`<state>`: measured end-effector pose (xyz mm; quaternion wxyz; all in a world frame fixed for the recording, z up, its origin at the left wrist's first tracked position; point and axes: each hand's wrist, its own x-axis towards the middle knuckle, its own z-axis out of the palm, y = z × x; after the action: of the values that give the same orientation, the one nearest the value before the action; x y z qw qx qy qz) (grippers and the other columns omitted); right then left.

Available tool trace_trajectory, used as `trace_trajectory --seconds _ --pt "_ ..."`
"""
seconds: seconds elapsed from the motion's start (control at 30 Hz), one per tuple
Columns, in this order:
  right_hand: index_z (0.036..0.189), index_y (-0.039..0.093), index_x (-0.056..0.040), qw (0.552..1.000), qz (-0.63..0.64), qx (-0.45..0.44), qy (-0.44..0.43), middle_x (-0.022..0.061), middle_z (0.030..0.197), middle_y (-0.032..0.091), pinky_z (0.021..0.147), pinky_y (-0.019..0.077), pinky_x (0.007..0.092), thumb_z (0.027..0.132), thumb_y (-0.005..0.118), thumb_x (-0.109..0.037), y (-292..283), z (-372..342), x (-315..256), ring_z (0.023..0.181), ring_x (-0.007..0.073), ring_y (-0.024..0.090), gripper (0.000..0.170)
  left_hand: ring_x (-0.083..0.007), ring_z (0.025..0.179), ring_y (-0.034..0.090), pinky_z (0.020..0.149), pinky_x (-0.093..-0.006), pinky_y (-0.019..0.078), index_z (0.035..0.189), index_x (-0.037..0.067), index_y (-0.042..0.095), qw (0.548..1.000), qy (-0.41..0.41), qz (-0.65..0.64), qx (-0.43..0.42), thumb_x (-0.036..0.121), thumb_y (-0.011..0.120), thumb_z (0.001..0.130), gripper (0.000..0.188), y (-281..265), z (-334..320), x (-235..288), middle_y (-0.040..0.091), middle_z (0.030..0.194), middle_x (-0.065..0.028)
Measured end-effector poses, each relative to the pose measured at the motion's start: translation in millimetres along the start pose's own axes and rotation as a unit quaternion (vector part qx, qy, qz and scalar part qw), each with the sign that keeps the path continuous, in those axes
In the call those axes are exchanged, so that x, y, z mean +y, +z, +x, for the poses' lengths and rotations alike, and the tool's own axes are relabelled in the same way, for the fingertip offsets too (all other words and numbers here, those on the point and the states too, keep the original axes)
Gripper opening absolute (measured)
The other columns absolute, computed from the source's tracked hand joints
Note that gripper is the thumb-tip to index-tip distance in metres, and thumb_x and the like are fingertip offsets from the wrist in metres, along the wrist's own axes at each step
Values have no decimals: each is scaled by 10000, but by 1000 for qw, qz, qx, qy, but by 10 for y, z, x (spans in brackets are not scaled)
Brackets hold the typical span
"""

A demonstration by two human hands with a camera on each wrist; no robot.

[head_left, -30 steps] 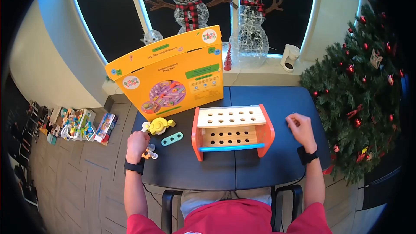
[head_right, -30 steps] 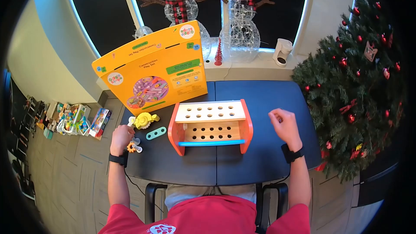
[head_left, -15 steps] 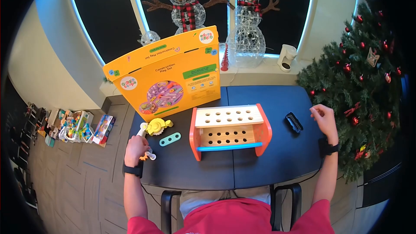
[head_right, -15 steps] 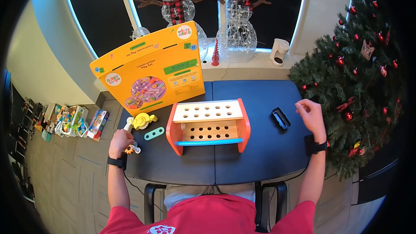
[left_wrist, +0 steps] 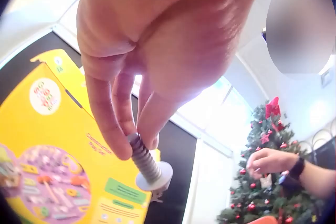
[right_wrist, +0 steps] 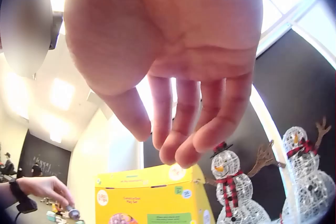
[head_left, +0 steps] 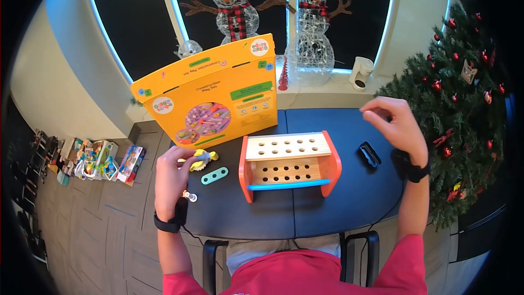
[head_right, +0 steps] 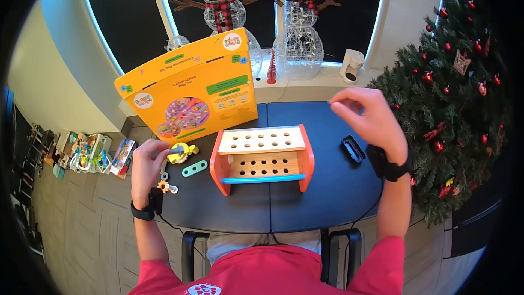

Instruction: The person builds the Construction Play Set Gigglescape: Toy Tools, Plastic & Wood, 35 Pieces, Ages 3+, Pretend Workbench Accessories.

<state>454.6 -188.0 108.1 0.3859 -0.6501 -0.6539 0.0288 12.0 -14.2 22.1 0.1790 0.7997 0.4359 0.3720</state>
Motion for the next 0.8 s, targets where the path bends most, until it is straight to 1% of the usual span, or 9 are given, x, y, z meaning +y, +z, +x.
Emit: trace_trajectory --seconds 0.03,0.13,0.23,0.27,0.37,0.5,0.63,0.7,0.8 --pt "985 749 -6 1000 3 -12 -17 43 795 699 632 497 258 930 724 -125 83 58 -87 664 89 607 134 -248 819 737 746 -336 615 1002 -36 742 1000 0 1 1 -15 752 866 138 52 11 99 724 950 -145" --pt "1033 744 -21 995 38 -51 -79 62 850 718 651 512 264 922 738 -127 383 203 -184 704 130 642 153 -133 931 688 805 -281 604 1055 -48 737 987 7 -159 -11 -70 719 909 150 201 22 415 692 1056 -64" --pt "1062 734 -16 981 111 -119 -108 97 920 733 689 551 303 904 762 -121 668 304 -290 756 173 694 191 -136 957 687 834 -267 597 1069 -65 735 970 24 -241 -34 -95 708 907 167 447 36 556 682 1082 -85" --pt "1062 734 -16 981 110 -119 -109 97 920 733 689 551 303 904 762 -121 744 327 -327 756 173 694 191 -134 960 688 836 -269 598 1082 -59 735 963 46 -262 -42 -89 712 907 179 530 35 588 686 1085 -85" --pt "1085 712 -14 954 146 -203 -164 75 975 719 761 585 305 890 785 -85 922 361 -464 819 161 732 221 -131 950 694 798 -261 605 1078 -51 737 956 40 -287 -49 -56 729 907 170 681 17 791 689 1087 -87" --pt "1038 706 -2 946 184 -217 -156 71 958 701 759 593 278 833 837 -54 1073 379 -525 817 148 737 248 -124 925 693 740 -252 618 1080 -47 732 948 30 -311 -59 -32 738 910 170 838 5 839 674 1088 -83" --pt "1019 704 8 945 194 -220 -148 72 970 697 768 602 281 842 826 -42 1134 417 -495 833 156 746 221 -125 914 694 745 -250 621 1095 -52 724 936 16 -347 -61 -31 733 917 180 874 -10 817 665 1090 -82" --pt "1003 692 20 939 212 -233 -137 104 935 703 761 592 302 855 814 -68 1126 441 -464 823 212 749 211 -134 923 706 757 -260 622 1105 -61 716 944 24 -323 -66 -16 715 938 173 855 -12 816 673 1085 -80" --pt "1001 696 17 944 192 -228 -144 106 933 706 769 593 311 856 806 -51 1081 497 -403 846 216 754 195 -146 945 717 789 -278 624 1111 -65 713 957 15 -285 -44 5 692 963 165 768 -5 653 691 1083 -82"
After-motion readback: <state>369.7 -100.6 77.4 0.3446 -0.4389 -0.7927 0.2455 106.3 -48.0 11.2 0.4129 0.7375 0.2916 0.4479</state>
